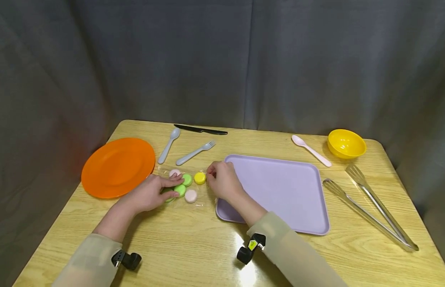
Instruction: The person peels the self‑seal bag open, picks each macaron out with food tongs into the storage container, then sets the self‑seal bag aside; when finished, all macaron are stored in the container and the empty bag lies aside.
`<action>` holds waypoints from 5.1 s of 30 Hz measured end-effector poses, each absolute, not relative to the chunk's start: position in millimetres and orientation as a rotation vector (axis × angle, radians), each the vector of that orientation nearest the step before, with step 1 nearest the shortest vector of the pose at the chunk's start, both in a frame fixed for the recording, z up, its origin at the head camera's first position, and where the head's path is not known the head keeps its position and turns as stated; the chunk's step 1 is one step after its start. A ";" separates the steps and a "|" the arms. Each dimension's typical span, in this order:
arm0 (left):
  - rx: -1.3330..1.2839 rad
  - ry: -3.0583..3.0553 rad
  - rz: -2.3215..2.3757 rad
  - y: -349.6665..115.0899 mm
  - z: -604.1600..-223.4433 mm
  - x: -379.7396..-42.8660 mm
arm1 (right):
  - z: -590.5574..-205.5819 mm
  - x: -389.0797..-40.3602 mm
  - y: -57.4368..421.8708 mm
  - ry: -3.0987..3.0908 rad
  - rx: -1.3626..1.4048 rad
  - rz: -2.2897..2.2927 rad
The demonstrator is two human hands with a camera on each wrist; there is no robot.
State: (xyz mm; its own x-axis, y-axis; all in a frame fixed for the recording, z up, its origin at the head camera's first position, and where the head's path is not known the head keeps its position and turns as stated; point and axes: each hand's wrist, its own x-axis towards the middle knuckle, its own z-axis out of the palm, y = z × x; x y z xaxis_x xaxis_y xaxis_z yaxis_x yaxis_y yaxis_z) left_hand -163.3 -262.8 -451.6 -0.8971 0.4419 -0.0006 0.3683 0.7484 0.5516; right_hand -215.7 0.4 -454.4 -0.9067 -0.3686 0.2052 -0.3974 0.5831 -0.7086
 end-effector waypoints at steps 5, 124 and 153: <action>0.652 2.809 0.836 -261.2 -451.6 -163.8 | -454.7 -215.7 11.1 -2.754 0.558 1.263; 0.689 3.089 0.747 -288.4 -446.0 -157.5 | -398.7 -162.9 230.5 -2.694 0.945 0.970; 0.696 3.111 0.751 -291.0 -446.1 -157.4 | -439.1 -120.3 416.4 -2.881 0.246 0.822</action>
State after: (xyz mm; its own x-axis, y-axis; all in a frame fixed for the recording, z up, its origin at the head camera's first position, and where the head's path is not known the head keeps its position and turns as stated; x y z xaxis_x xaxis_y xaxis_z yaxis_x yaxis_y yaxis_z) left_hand -157.4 -291.0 -446.1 -0.9011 0.3715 0.2235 0.4326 0.8054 0.4052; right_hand -120.3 416.4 -439.1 -0.9775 -0.1194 0.1738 -0.1932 0.8378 -0.5106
